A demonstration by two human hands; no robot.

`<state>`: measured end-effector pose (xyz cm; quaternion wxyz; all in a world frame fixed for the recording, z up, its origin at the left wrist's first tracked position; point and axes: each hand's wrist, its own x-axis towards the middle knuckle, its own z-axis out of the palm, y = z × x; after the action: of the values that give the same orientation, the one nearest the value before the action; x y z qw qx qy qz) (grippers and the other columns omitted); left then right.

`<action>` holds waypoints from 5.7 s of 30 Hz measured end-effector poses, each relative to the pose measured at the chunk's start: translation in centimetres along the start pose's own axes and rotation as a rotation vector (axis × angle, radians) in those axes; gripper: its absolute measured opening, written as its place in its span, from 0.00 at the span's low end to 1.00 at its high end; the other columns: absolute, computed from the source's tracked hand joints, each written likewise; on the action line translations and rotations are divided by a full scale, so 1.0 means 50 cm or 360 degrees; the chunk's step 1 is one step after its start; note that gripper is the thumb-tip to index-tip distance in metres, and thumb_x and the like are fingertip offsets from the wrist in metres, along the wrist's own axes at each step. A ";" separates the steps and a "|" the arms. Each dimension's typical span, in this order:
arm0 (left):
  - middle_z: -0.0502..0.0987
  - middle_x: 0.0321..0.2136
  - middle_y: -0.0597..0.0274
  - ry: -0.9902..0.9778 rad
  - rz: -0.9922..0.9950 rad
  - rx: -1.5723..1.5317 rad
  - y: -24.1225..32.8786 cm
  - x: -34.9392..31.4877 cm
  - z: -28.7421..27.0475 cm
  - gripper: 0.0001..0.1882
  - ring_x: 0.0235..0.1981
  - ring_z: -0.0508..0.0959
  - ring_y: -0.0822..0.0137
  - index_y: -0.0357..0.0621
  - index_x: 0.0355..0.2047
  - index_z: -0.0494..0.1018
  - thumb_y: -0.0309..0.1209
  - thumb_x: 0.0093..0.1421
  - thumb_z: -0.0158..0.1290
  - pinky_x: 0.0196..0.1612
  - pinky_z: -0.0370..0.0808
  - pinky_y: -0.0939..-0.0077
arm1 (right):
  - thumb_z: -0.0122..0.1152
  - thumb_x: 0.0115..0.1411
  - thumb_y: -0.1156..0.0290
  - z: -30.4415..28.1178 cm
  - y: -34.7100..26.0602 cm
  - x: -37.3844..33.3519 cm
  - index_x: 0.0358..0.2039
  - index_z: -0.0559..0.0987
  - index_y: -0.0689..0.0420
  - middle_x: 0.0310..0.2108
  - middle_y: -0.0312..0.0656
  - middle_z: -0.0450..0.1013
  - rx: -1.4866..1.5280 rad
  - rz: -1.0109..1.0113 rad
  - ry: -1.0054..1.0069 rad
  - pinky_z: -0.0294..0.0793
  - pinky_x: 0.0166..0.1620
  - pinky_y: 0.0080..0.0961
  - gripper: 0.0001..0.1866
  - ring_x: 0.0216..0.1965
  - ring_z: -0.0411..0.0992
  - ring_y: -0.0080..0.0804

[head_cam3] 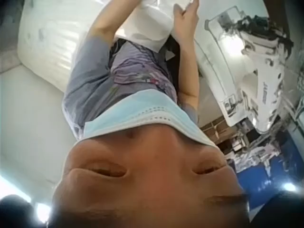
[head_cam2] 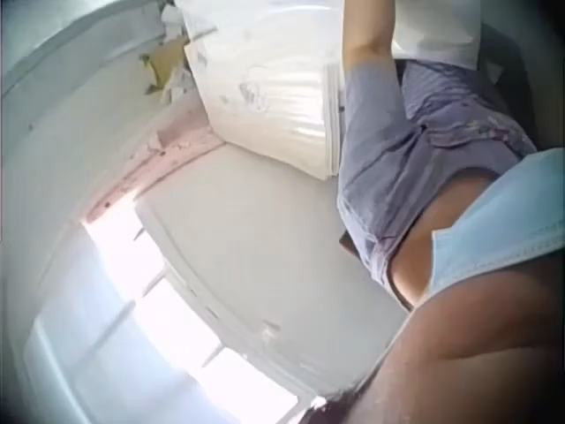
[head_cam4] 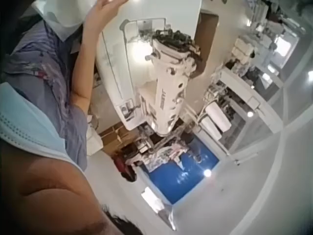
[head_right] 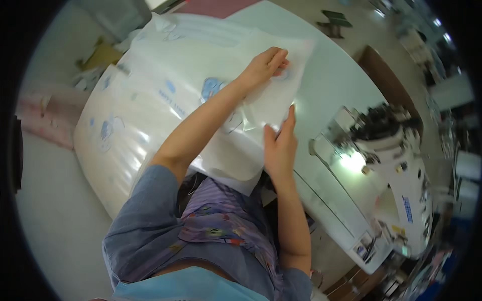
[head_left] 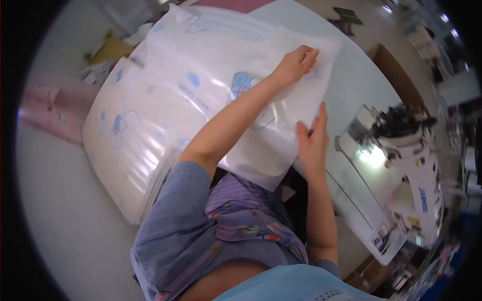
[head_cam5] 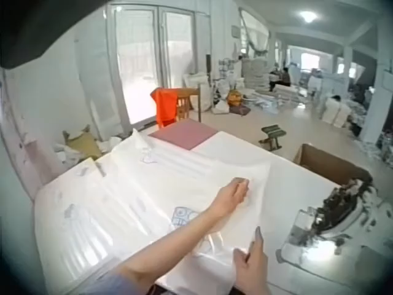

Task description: Sewing the edges of large printed plastic or fabric sheets using an industrial sewing machine.

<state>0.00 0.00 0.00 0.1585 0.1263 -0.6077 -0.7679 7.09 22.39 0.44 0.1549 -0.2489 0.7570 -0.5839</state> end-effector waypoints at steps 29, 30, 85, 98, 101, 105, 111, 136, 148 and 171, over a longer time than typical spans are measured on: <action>0.79 0.36 0.58 -0.0743 0.0582 0.2035 -0.032 0.150 0.194 0.13 0.39 0.77 0.57 0.44 0.37 0.77 0.40 0.63 0.61 0.41 0.74 0.64 | 0.54 0.70 0.82 -0.014 0.053 -0.229 0.69 0.50 0.64 0.46 0.51 0.80 0.0870 0.0404 0.0173 0.74 0.35 0.13 0.33 0.35 0.78 0.20; 0.78 0.37 0.58 -0.0642 0.0770 0.2028 -0.040 0.147 0.190 0.13 0.41 0.77 0.56 0.44 0.37 0.77 0.41 0.63 0.62 0.42 0.73 0.64 | 0.54 0.70 0.81 -0.017 0.048 -0.229 0.69 0.50 0.64 0.46 0.51 0.80 0.0865 0.0410 0.0157 0.74 0.34 0.13 0.33 0.35 0.78 0.19; 0.74 0.60 0.56 -0.0623 0.1146 0.1991 -0.105 -0.258 0.339 0.24 0.65 0.70 0.54 0.40 0.59 0.73 0.37 0.65 0.57 0.68 0.64 0.48 | 0.65 0.63 0.73 -0.116 0.094 -0.416 0.66 0.71 0.51 0.46 0.53 0.80 0.0303 0.0213 -0.0637 0.78 0.31 0.27 0.30 0.27 0.80 0.32; 0.72 0.63 0.57 -0.0595 0.1168 0.2103 -0.133 -0.222 0.372 0.21 0.67 0.68 0.56 0.42 0.58 0.72 0.39 0.69 0.54 0.69 0.61 0.44 | 0.69 0.61 0.73 -0.147 0.067 -0.428 0.64 0.72 0.55 0.49 0.51 0.80 0.0281 0.0519 -0.0342 0.79 0.48 0.28 0.30 0.47 0.82 0.37; 0.71 0.64 0.56 -0.0649 0.1148 0.2086 -0.126 -0.222 0.373 0.19 0.68 0.67 0.54 0.43 0.56 0.73 0.38 0.69 0.54 0.70 0.61 0.44 | 0.70 0.62 0.72 -0.145 0.085 -0.447 0.66 0.71 0.53 0.49 0.52 0.80 0.0320 0.0320 -0.0421 0.80 0.46 0.27 0.31 0.44 0.82 0.35; 0.74 0.57 0.54 -0.0601 0.1257 0.2022 -0.125 -0.215 0.370 0.16 0.64 0.69 0.52 0.43 0.53 0.74 0.35 0.68 0.55 0.69 0.62 0.45 | 0.70 0.62 0.72 -0.145 0.087 -0.449 0.64 0.73 0.54 0.45 0.50 0.81 0.0335 0.0318 -0.0376 0.80 0.44 0.25 0.30 0.40 0.82 0.29; 0.73 0.44 0.55 -0.0887 0.1036 0.1921 -0.109 -0.209 0.340 0.14 0.56 0.73 0.53 0.44 0.49 0.76 0.31 0.64 0.57 0.67 0.64 0.46 | 0.69 0.62 0.73 -0.155 0.078 -0.427 0.61 0.76 0.56 0.34 0.43 0.81 0.0332 0.0459 -0.0276 0.76 0.37 0.20 0.26 0.31 0.76 0.19; 0.75 0.58 0.59 -0.0145 0.1146 0.2353 -0.072 -0.179 0.059 0.18 0.57 0.76 0.56 0.53 0.56 0.77 0.37 0.67 0.55 0.60 0.69 0.47 | 0.54 0.69 0.82 -0.088 0.090 -0.402 0.74 0.48 0.61 0.46 0.44 0.78 0.1027 0.0419 0.0459 0.75 0.44 0.18 0.38 0.41 0.75 0.19; 0.63 0.68 0.53 0.1147 -0.0165 -0.0853 -0.245 -0.742 -0.232 0.38 0.67 0.65 0.56 0.42 0.70 0.59 0.55 0.70 0.52 0.70 0.63 0.55 | 0.54 0.71 0.75 -0.074 0.095 -0.426 0.64 0.67 0.63 0.52 0.41 0.74 0.1109 0.0498 0.0055 0.71 0.56 0.23 0.22 0.53 0.70 0.21; 0.72 0.62 0.47 0.1132 -0.0405 -0.0899 -0.101 -0.700 -0.348 0.28 0.62 0.73 0.50 0.35 0.64 0.66 0.45 0.74 0.48 0.67 0.70 0.50 | 0.59 0.70 0.77 -0.080 0.088 -0.453 0.57 0.70 0.64 0.50 0.40 0.74 0.1128 0.0532 0.0335 0.74 0.50 0.20 0.17 0.47 0.73 0.20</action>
<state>38.38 -0.59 -8.85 0.2896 0.4068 -0.2627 -0.8256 22.88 39.07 -3.96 0.2456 0.0077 0.5505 -0.7978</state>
